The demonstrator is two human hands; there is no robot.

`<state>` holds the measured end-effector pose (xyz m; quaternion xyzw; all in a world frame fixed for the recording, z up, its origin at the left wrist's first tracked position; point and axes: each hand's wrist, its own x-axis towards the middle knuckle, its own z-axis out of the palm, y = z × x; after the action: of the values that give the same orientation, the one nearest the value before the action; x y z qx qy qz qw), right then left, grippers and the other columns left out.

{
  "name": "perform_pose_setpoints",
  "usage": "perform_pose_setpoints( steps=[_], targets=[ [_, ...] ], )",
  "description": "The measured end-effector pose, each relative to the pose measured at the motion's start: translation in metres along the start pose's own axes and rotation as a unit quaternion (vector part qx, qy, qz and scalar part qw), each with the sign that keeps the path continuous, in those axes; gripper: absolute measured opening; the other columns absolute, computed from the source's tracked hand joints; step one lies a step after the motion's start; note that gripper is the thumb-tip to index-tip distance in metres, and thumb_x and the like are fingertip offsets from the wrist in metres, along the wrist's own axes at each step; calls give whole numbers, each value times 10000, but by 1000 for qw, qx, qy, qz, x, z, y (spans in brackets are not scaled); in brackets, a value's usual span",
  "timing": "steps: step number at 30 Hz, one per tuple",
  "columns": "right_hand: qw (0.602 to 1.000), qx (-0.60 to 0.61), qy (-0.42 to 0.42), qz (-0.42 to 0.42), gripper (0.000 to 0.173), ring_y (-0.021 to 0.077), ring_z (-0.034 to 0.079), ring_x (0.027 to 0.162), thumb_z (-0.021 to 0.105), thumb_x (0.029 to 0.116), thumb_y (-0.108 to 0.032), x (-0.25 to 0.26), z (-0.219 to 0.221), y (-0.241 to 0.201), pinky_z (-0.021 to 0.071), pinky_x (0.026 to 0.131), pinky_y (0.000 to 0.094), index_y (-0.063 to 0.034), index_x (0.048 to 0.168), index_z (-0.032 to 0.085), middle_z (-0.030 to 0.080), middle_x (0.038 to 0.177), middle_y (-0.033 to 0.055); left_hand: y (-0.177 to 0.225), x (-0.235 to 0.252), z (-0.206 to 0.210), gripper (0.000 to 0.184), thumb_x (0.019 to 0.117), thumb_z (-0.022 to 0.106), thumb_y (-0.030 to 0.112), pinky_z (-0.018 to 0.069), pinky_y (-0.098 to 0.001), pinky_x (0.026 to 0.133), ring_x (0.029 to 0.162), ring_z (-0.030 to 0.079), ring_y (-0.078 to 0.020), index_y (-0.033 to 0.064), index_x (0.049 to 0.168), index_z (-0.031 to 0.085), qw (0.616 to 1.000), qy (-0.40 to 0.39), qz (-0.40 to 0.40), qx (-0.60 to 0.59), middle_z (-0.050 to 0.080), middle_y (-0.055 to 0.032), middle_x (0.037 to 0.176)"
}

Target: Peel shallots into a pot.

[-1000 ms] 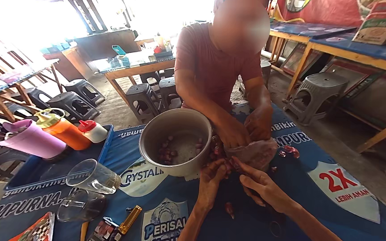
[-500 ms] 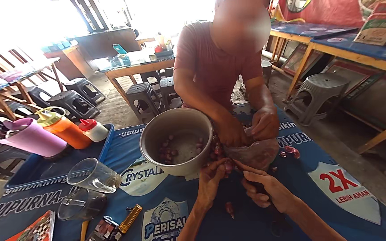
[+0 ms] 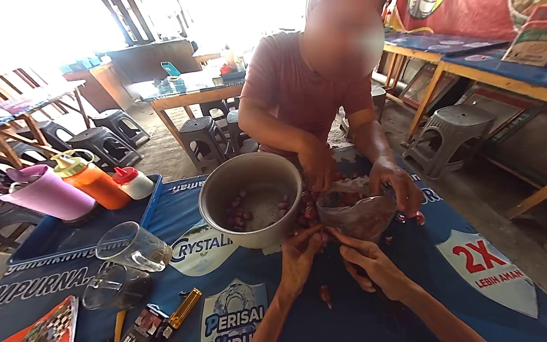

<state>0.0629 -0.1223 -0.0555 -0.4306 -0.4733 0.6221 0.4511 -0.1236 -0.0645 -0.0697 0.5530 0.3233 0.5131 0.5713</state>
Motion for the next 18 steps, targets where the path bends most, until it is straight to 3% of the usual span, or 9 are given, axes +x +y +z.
perform_pose_setpoints(
  steps=[4, 7, 12, 18],
  targets=[
    [992, 97, -35, 73, 518, 41, 430, 410, 380, 1073, -232, 1, -5, -6, 387, 357, 173, -212, 1591, 369, 489, 665, -34, 0, 3, -1, 244, 1000, 541, 28, 588, -249, 751, 773, 684, -85, -73, 1166, 689, 1000, -8, -4, -6, 732, -46, 897],
    [991, 98, -67, 64, 559, 39, 435, 410, 385, 1059, -235, 0, -8, -6, 387, 358, 169, -229, 1613, 312, 501, 673, -34, -2, 3, -1, 237, 1003, 544, 34, 591, -251, 753, 777, 688, -89, -69, 1157, 691, 1000, -4, -6, -4, 732, -46, 898],
    [999, 27, -37, 27, 534, 44, 434, 417, 440, 1048, -217, 0, -5, -4, 393, 365, 179, -204, 1580, 399, 506, 672, -46, -3, 2, -1, 217, 985, 578, 31, 595, -249, 756, 777, 693, -81, -71, 1135, 697, 1000, -6, 13, 10, 733, -40, 890],
    [997, 65, -14, 40, 504, 48, 428, 404, 418, 1060, -204, 0, -3, -3, 388, 354, 182, -184, 1563, 432, 505, 657, -33, 0, 2, -1, 235, 987, 565, 28, 592, -243, 761, 790, 689, -72, -74, 1159, 690, 1000, -14, 21, 13, 736, -39, 918]
  ],
)
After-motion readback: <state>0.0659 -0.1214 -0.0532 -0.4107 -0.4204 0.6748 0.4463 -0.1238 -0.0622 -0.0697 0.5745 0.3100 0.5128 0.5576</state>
